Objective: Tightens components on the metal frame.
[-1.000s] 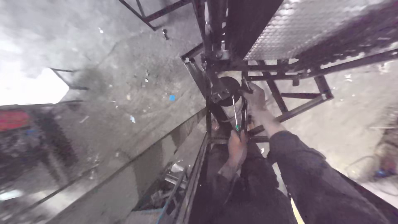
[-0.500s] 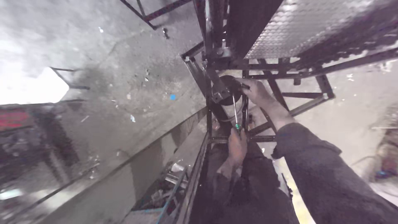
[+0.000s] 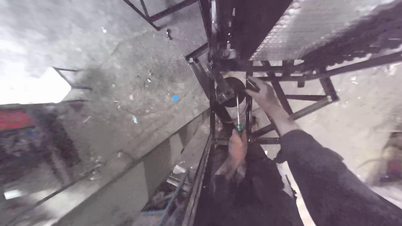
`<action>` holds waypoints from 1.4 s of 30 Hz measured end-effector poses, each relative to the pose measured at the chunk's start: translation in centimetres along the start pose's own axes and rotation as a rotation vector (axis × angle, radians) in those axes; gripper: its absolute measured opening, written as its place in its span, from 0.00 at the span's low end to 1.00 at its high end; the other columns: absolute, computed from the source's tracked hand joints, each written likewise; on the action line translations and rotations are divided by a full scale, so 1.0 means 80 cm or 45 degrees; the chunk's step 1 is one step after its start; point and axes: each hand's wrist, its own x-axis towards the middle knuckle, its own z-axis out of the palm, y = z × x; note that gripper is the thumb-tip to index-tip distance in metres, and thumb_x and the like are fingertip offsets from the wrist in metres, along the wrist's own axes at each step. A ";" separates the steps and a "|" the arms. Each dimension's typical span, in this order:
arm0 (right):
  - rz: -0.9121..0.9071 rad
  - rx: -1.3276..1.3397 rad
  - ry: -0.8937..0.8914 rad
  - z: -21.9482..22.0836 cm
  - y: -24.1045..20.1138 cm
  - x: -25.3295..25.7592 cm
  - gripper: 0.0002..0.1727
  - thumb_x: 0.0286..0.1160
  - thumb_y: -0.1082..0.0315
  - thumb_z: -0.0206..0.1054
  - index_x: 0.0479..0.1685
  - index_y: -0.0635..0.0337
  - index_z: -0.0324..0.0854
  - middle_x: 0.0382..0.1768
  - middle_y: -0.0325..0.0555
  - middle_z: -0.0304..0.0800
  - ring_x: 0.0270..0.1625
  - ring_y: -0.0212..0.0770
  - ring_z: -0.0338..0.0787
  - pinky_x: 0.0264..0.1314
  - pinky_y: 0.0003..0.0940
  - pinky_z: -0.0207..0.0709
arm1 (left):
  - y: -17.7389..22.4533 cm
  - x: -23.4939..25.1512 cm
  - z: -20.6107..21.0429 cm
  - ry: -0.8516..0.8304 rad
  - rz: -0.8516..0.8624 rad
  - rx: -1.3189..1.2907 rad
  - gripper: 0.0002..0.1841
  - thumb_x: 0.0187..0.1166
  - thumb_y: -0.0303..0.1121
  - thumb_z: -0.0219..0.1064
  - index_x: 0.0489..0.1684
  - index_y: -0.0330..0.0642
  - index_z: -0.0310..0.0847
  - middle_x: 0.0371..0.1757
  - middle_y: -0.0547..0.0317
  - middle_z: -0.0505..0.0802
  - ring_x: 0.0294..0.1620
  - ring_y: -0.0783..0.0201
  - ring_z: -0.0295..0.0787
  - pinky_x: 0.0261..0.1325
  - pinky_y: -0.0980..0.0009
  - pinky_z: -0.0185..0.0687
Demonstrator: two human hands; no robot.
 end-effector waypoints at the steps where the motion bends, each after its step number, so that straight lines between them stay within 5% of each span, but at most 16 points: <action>1: 0.033 -0.007 0.072 0.001 -0.002 -0.006 0.31 0.76 0.53 0.75 0.80 0.49 0.79 0.64 0.53 0.91 0.61 0.51 0.92 0.68 0.56 0.81 | -0.001 0.000 0.001 -0.006 0.001 -0.013 0.23 0.91 0.45 0.56 0.70 0.34 0.75 0.46 0.45 0.92 0.45 0.53 0.92 0.54 0.52 0.88; 5: 0.024 -0.020 0.089 0.005 -0.023 -0.018 0.28 0.77 0.54 0.74 0.75 0.54 0.82 0.65 0.51 0.92 0.64 0.50 0.92 0.71 0.55 0.81 | -0.007 0.001 0.005 -0.042 0.034 -0.144 0.23 0.91 0.44 0.57 0.72 0.33 0.72 0.47 0.46 0.91 0.44 0.56 0.92 0.52 0.55 0.89; 11: -0.154 -0.294 -0.250 -0.006 -0.031 0.011 0.32 0.77 0.66 0.70 0.84 0.39 0.75 0.70 0.48 0.88 0.71 0.54 0.88 0.74 0.63 0.77 | -0.013 0.003 0.005 -0.092 0.027 -0.238 0.23 0.92 0.44 0.56 0.73 0.33 0.69 0.42 0.48 0.89 0.31 0.60 0.89 0.38 0.60 0.90; 16: -0.272 -0.413 -0.255 -0.011 -0.037 0.024 0.24 0.79 0.68 0.68 0.76 0.49 0.82 0.66 0.54 0.90 0.70 0.58 0.87 0.75 0.63 0.75 | -0.014 0.006 0.007 -0.121 0.021 -0.332 0.23 0.93 0.42 0.55 0.73 0.32 0.68 0.35 0.51 0.86 0.24 0.63 0.84 0.31 0.64 0.87; 20: -0.335 -0.500 -0.332 -0.018 -0.040 0.026 0.24 0.81 0.69 0.67 0.77 0.55 0.79 0.65 0.57 0.89 0.68 0.60 0.88 0.73 0.62 0.76 | -0.003 -0.002 0.013 -0.092 -0.015 -0.242 0.25 0.93 0.44 0.55 0.77 0.32 0.67 0.45 0.44 0.90 0.40 0.54 0.90 0.49 0.54 0.88; 22: -0.335 -0.525 -0.351 -0.020 -0.036 0.024 0.24 0.82 0.68 0.66 0.77 0.55 0.78 0.67 0.56 0.88 0.69 0.59 0.87 0.73 0.62 0.76 | -0.004 -0.006 0.017 -0.080 -0.042 -0.202 0.26 0.93 0.47 0.54 0.76 0.34 0.68 0.44 0.44 0.90 0.39 0.52 0.90 0.47 0.50 0.89; 31: -0.178 -0.484 -0.233 -0.014 -0.035 -0.005 0.27 0.82 0.62 0.69 0.78 0.60 0.76 0.68 0.60 0.87 0.69 0.61 0.88 0.72 0.63 0.77 | -0.011 -0.001 0.006 -0.057 0.010 -0.096 0.25 0.92 0.43 0.56 0.76 0.31 0.69 0.55 0.40 0.91 0.54 0.51 0.92 0.63 0.52 0.86; 42: -0.182 -0.394 -0.065 0.028 -0.025 -0.046 0.27 0.82 0.59 0.70 0.75 0.65 0.77 0.63 0.62 0.89 0.63 0.62 0.90 0.67 0.61 0.81 | -0.038 -0.012 -0.039 0.029 -0.038 0.155 0.28 0.90 0.48 0.58 0.81 0.38 0.71 0.53 0.40 0.93 0.52 0.49 0.93 0.60 0.50 0.86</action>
